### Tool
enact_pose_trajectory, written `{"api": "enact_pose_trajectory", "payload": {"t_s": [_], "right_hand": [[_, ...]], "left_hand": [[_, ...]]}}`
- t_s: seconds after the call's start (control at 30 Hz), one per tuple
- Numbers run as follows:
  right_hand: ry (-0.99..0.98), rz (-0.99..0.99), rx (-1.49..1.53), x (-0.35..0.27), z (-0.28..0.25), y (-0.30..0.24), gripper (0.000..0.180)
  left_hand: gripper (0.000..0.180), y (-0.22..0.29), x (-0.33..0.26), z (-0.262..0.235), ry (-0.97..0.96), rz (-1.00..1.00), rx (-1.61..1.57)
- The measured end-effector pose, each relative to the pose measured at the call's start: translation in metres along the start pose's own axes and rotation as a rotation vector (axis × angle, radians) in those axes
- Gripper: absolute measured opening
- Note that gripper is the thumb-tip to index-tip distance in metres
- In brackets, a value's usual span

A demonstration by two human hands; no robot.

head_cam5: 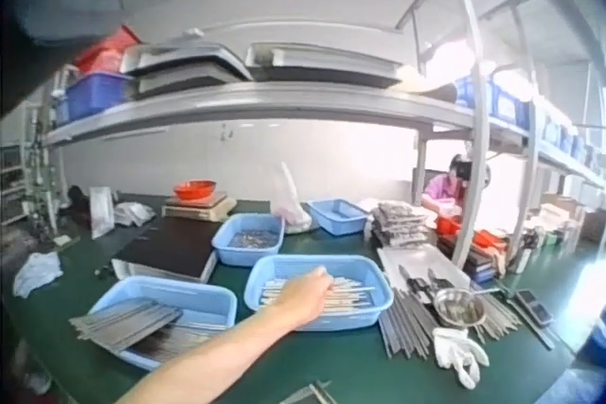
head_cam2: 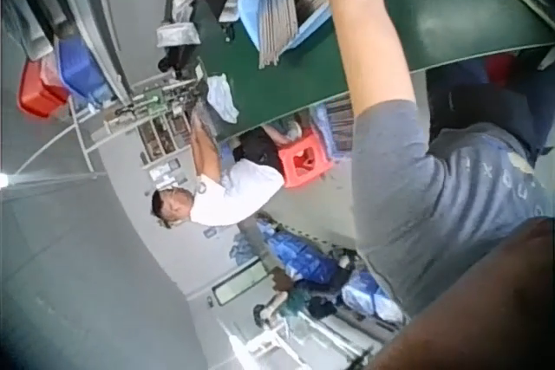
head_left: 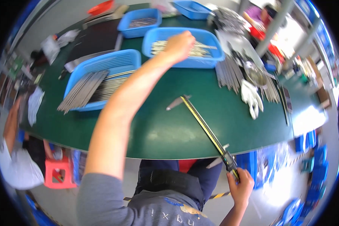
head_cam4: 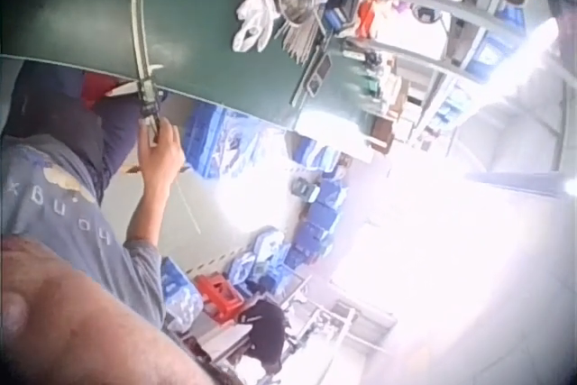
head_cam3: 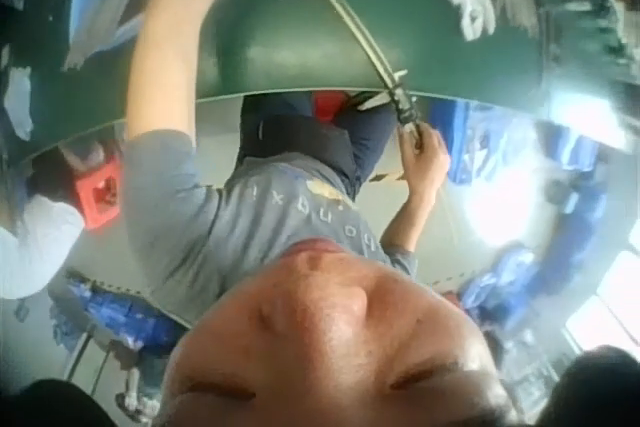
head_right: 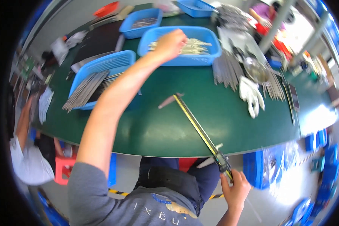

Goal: Measuring the length of metal rods using a digital caliper.

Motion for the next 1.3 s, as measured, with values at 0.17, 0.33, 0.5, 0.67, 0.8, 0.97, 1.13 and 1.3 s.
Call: {"api": "enact_pose_trajectory", "payload": {"t_s": [0.17,0.33,0.5,0.67,0.8,0.97,1.13,1.3], "right_hand": [[0.004,-0.013,0.001,-0.001,-0.003,0.008,0.028],[-0.083,0.075,0.004,0.006,-0.002,0.017,0.026],[0.031,-0.073,0.008,0.011,-0.008,0.012,0.026],[0.041,-0.088,0.002,0.011,-0.009,0.010,0.026],[0.013,0.004,0.037,0.015,-0.010,0.003,0.027],[-0.003,0.070,0.041,0.012,-0.004,0.013,0.028],[-0.023,0.091,0.038,0.010,-0.007,0.015,0.029],[-0.022,0.077,0.020,0.011,-0.010,0.011,0.029]], "left_hand": [[0.015,-0.049,-0.014,0.032,-0.230,-0.397,-0.024],[0.015,-0.060,-0.059,-0.081,-0.322,-0.539,0.455],[0.025,-0.110,-0.168,-0.129,-0.860,-0.832,0.773],[0.023,-0.116,-0.175,-0.134,-0.684,-0.863,0.704],[0.019,-0.116,-0.179,-0.155,-0.660,-1.106,0.402],[0.006,0.017,-0.114,-0.151,-0.046,-0.240,0.017],[0.018,0.203,-0.154,-0.085,-0.063,0.548,-0.056],[0.015,0.220,-0.195,-0.033,-0.015,0.632,-0.197]]}}
Point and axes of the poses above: each hand's wrist, its own x-axis towards the middle knuckle, its own z-axis out of the palm, y = z × x, the point moved 10 cm from there along x, towards the middle knuckle, and after that the axes turned 7 degrees about -x, right-handed, at the moved point
